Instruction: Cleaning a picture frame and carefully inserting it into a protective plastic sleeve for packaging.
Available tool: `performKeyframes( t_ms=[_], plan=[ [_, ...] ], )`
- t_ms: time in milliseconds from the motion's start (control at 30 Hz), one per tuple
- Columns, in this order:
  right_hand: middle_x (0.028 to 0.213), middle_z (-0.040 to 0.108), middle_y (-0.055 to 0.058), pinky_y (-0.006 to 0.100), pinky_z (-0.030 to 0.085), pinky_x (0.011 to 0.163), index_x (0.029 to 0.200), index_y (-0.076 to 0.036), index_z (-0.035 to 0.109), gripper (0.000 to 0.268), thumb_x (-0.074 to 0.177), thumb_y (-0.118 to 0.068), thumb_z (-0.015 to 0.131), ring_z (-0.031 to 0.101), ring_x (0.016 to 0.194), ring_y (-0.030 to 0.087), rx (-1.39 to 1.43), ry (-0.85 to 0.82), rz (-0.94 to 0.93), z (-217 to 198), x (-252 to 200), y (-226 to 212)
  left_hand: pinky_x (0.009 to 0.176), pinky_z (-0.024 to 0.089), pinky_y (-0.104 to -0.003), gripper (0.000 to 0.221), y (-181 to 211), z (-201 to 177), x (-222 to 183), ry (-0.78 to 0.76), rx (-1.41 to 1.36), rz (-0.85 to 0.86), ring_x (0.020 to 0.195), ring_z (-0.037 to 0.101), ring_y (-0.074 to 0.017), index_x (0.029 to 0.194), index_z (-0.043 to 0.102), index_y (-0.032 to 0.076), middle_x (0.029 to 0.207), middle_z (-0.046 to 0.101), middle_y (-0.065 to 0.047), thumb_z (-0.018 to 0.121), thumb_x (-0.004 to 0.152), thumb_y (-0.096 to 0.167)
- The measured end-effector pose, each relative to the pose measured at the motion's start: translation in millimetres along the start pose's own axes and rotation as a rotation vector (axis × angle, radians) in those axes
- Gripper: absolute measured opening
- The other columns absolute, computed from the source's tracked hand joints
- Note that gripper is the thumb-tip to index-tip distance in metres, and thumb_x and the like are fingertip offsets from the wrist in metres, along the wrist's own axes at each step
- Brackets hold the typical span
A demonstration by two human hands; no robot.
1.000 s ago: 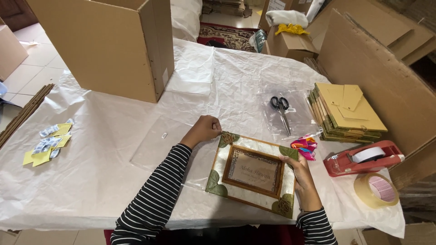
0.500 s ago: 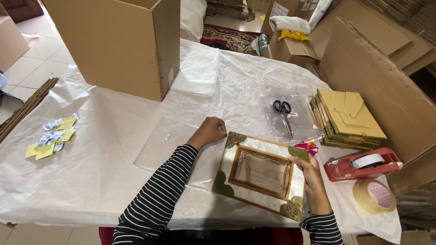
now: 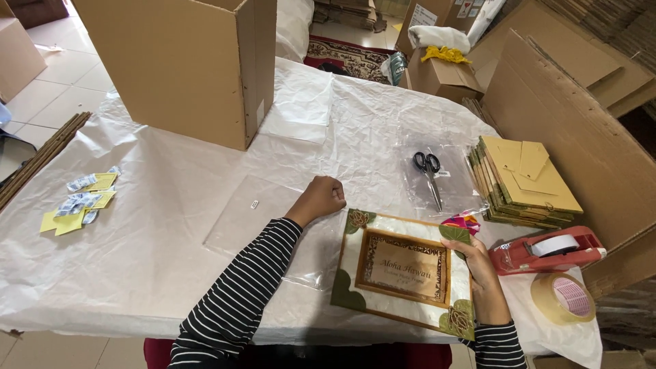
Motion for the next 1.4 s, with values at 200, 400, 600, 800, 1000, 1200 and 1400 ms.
performKeyframes(
  t_ms=[200,400,600,800,1000,1200,1400],
  plan=[
    [0.084,0.069,0.013,0.042,0.062,0.066,0.105,-0.001,0.071,0.034,0.072,-0.001,0.079,0.073,0.076,0.025,-0.041,-0.045,0.023,-4.4,23.9,19.7,0.074,0.059,-0.046,0.013,11.6,1.5,-4.4,-0.018,0.008,0.023,0.079,0.074,-0.0372,0.078,0.077,0.007,0.069,0.072,-0.012,0.073,0.072,0.018],
    [0.086,0.07,0.016,0.045,0.062,0.067,0.107,-0.001,0.071,0.036,0.073,-0.002,0.079,0.074,0.075,0.03,0.007,-0.059,0.065,-11.9,44.0,38.9,0.074,0.06,-0.045,0.013,22.4,5.5,-9.4,-0.074,-0.017,0.055,0.078,0.075,-0.034,0.081,0.078,0.008,0.071,0.074,-0.012,0.074,0.073,0.017],
    [0.084,0.07,0.016,0.043,0.061,0.066,0.104,0.001,0.07,0.034,0.072,-0.003,0.081,0.073,0.074,0.028,-0.038,-0.047,0.025,-43.0,56.8,46.1,0.072,0.06,-0.043,0.013,22.6,11.4,-8.4,-0.09,-0.027,0.073,0.076,0.075,-0.0323,0.08,0.077,0.006,0.07,0.074,-0.011,0.076,0.072,0.015],
    [0.082,0.069,0.014,0.041,0.061,0.066,0.102,0.002,0.071,0.032,0.071,-0.001,0.079,0.073,0.074,0.026,-0.054,-0.046,0.0,-7.8,16.7,13.6,0.072,0.06,-0.044,0.014,25.1,11.5,-9.7,-0.094,-0.002,0.09,0.075,0.075,-0.0333,0.081,0.075,0.002,0.071,0.073,-0.012,0.075,0.075,0.014],
    [0.082,0.069,0.012,0.04,0.06,0.066,0.104,-0.001,0.072,0.033,0.071,-0.003,0.079,0.072,0.075,0.024,-0.078,-0.04,0.0,-53.5,61.7,49.4,0.072,0.06,-0.044,0.012,23.2,16.7,-10.0,-0.134,0.046,0.101,0.075,0.075,-0.0335,0.08,0.075,0.002,0.07,0.074,-0.012,0.074,0.075,0.013],
    [0.082,0.069,0.012,0.041,0.06,0.065,0.103,-0.003,0.072,0.034,0.07,-0.005,0.081,0.072,0.074,0.024,-0.109,-0.025,0.002,-82.4,86.9,71.1,0.073,0.06,-0.043,0.014,15.0,25.8,-8.0,-0.181,0.048,0.12,0.075,0.075,-0.0338,0.083,0.076,0.002,0.072,0.074,-0.012,0.074,0.074,0.014],
    [0.084,0.069,0.013,0.041,0.06,0.067,0.104,-0.004,0.072,0.034,0.072,-0.006,0.08,0.072,0.075,0.025,-0.107,0.004,0.02,-95.5,98.7,86.2,0.074,0.06,-0.044,0.017,18.4,25.4,-11.4,-0.203,-0.011,0.153,0.075,0.074,-0.0329,0.086,0.076,0.002,0.074,0.075,-0.013,0.075,0.075,0.015]
  ],
)
Point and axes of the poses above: each hand's wrist, its own x-axis towards the middle knuckle, its own z-axis out of the palm, y = z × x, the point moved 8 cm from there along x, towards the middle knuckle
